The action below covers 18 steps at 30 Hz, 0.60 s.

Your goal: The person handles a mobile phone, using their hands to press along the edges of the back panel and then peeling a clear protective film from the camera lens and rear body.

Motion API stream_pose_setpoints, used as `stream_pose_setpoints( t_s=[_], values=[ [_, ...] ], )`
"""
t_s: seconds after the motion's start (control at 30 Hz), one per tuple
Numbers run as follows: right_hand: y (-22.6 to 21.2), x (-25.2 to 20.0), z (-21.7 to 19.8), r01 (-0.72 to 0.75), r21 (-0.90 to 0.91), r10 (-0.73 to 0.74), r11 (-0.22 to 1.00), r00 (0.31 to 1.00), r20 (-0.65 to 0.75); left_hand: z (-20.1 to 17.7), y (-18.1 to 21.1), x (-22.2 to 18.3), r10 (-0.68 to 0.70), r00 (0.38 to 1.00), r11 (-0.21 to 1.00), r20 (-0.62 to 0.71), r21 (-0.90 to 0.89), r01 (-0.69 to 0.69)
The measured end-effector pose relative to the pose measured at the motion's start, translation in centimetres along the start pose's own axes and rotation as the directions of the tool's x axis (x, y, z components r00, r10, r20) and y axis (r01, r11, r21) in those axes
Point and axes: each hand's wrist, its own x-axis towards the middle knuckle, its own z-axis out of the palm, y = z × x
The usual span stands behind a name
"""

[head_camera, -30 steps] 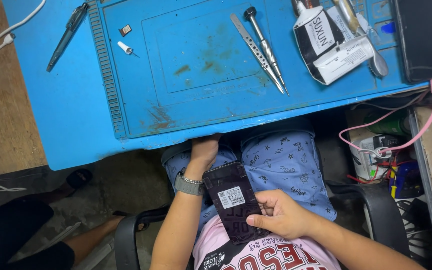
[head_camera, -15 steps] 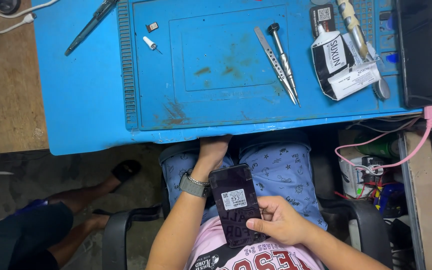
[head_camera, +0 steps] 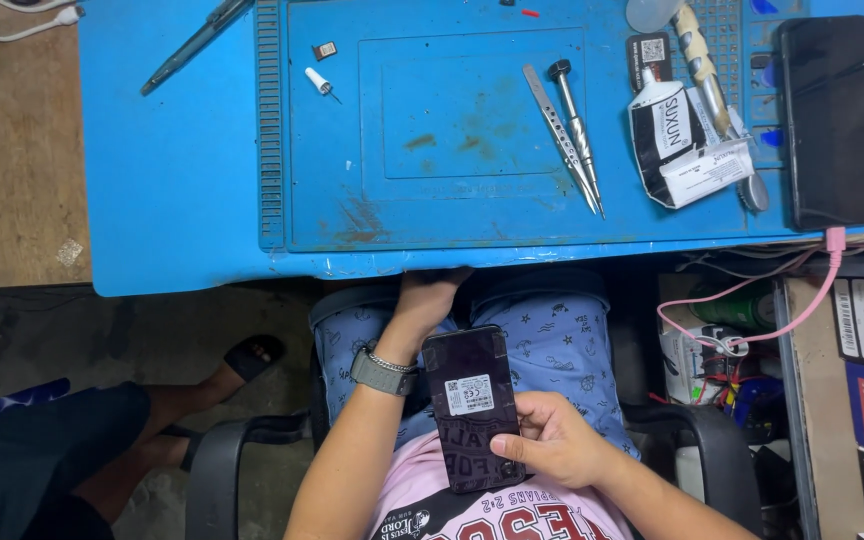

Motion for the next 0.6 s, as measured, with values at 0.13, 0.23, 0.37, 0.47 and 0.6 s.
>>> stream_pose_setpoints(
  t_s=[0.13,0.23,0.37,0.47,0.6],
  values=[
    [0.0,0.3,0.1,0.014,-0.001,-0.014,1.000,1.000,-0.002,-0.3,0.4,0.2,-0.009,1.000,1.000,0.016,-0.010,0.010],
    [-0.4,0.5,0.3,0.026,-0.003,-0.026,1.000,1.000,0.007,0.0,0.9,0.4,-0.019,0.999,1.000,0.029,-0.018,0.020],
    [-0.4,0.5,-0.4,0.042,-0.052,-0.043,0.998,0.998,-0.035,-0.6,0.9,-0.8,-0.011,0.999,0.999,0.041,-0.036,0.012],
    [-1.6,0.3,-0.1,0.072,-0.079,-0.079,0.994,0.993,-0.089,-1.7,0.2,-2.7,-0.007,0.998,0.999,0.064,-0.045,0.010],
    [-4.2,1.4,0.4,0.111,-0.240,-0.147,0.964,0.979,-0.138,-3.5,-1.5,-5.9,0.517,0.789,0.605,0.332,-0.794,-0.062]
  ],
)
